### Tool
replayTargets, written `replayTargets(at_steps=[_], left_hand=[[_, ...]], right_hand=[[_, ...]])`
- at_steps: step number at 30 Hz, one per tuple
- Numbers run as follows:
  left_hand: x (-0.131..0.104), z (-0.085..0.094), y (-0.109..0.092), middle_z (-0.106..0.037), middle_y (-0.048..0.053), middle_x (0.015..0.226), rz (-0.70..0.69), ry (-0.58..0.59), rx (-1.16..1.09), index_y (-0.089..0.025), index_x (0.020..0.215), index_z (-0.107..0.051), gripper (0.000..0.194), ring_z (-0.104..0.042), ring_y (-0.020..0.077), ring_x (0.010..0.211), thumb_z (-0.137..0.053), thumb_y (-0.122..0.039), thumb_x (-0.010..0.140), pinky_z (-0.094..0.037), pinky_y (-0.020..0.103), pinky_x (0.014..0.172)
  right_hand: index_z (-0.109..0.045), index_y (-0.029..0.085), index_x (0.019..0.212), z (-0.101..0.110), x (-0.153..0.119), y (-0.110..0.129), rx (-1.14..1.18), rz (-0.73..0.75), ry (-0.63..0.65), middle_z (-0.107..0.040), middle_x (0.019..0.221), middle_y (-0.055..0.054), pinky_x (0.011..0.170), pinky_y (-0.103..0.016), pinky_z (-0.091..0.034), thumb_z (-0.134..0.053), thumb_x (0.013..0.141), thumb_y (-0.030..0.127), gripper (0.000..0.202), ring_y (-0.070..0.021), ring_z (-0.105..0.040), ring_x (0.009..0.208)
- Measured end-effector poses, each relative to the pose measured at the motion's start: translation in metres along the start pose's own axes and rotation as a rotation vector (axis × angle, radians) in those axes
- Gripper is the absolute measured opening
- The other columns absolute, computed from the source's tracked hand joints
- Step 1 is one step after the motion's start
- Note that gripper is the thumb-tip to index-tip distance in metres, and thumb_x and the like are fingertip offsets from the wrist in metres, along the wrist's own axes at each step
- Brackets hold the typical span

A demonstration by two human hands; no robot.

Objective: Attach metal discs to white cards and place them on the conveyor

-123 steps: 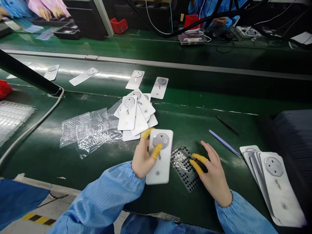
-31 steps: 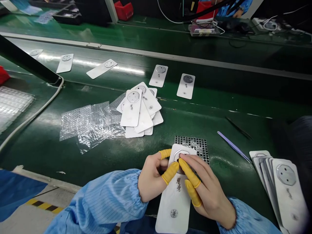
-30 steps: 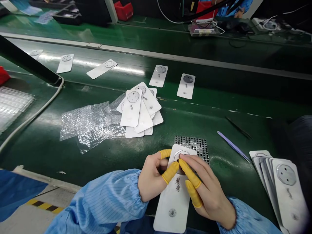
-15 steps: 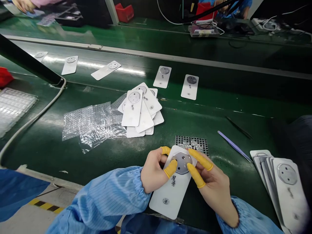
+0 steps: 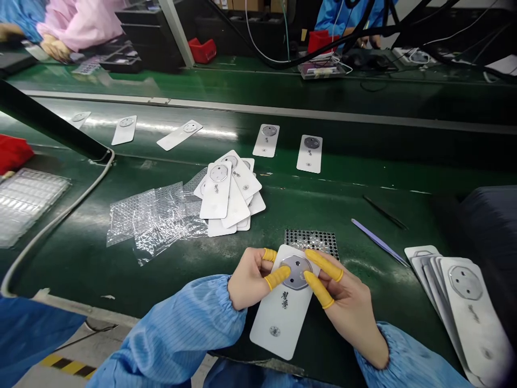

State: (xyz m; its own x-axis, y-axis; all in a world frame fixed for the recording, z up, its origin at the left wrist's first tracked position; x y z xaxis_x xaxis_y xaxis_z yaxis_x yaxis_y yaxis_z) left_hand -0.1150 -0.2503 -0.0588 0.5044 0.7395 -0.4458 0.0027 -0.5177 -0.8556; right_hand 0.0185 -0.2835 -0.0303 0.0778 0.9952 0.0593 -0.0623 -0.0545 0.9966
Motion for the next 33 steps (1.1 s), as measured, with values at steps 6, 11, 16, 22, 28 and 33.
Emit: replayTargets(at_steps=[6,11,16,22,28,33], left_hand=[[-0.001,0.004,0.003,-0.068,0.008,0.054,0.027,-0.036,0.025,-0.007,0.069,-0.071,0.043,-0.063,0.0211,0.049,-0.075,-0.05,0.066,-0.05,0.03,0.047],[0.004,-0.001,0.002,-0.073,0.01,0.065,0.012,0.069,-0.018,-0.007,0.077,-0.073,0.038,-0.066,0.0188,0.056,-0.076,-0.045,0.068,-0.052,0.027,0.054],[0.004,0.0,-0.002,-0.073,0.011,0.068,-0.004,0.055,0.024,-0.008,0.074,-0.074,0.037,-0.067,0.0203,0.059,-0.078,-0.044,0.065,-0.053,0.029,0.057],[-0.009,-0.008,-0.013,-0.065,0.006,0.051,-0.081,-0.048,0.168,-0.008,0.057,-0.069,0.043,-0.057,0.0166,0.045,-0.076,-0.05,0.065,-0.045,0.027,0.044],[-0.013,-0.014,-0.008,-0.067,0.008,0.055,-0.04,-0.079,0.139,-0.007,0.065,-0.071,0.046,-0.06,0.0184,0.05,-0.077,-0.053,0.062,-0.048,0.03,0.051],[-0.004,-0.028,-0.015,-0.07,0.009,0.062,-0.024,0.065,0.128,-0.007,0.071,-0.072,0.047,-0.062,0.0176,0.056,-0.078,-0.052,0.062,-0.049,0.028,0.057]], right_hand=[[-0.065,0.03,0.114,-0.001,0.003,0.003,0.042,0.02,0.001,-0.063,0.12,-0.005,0.078,-0.029,-0.062,-0.063,0.082,0.012,0.037,-0.0202,-0.07,0.093],[-0.065,0.03,0.114,-0.001,0.012,0.0,0.163,-0.002,0.025,-0.066,0.117,-0.005,0.082,-0.029,-0.06,-0.063,0.082,0.011,0.037,-0.0201,-0.069,0.095],[-0.065,0.03,0.113,-0.002,0.011,0.005,0.191,0.003,0.059,-0.063,0.12,-0.004,0.083,-0.031,-0.06,-0.062,0.083,0.012,0.035,-0.0198,-0.069,0.097],[-0.066,0.025,0.112,0.001,0.002,0.015,0.131,0.044,0.067,-0.062,0.12,-0.007,0.084,-0.033,-0.06,-0.06,0.085,0.016,0.029,-0.0209,-0.068,0.099],[-0.067,0.026,0.11,0.003,0.0,0.013,0.255,0.009,0.054,-0.067,0.116,-0.005,0.084,-0.034,-0.06,-0.064,0.082,0.018,0.029,-0.0228,-0.068,0.099],[-0.067,0.023,0.109,0.018,0.001,0.018,0.315,0.0,0.016,-0.068,0.114,-0.007,0.083,-0.036,-0.06,-0.069,0.079,0.023,0.03,-0.0239,-0.069,0.097]])
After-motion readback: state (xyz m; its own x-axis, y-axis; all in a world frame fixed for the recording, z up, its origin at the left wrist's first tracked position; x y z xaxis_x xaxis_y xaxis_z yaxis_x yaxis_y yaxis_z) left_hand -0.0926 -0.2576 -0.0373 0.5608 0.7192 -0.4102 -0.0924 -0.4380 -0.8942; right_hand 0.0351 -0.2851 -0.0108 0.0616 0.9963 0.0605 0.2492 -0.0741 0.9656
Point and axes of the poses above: each hand's wrist, its own x-axis towards the middle knuckle, its own z-axis out of the back of the hand, y = z × x, the point moved 10 cm from there along x, towards the middle knuckle
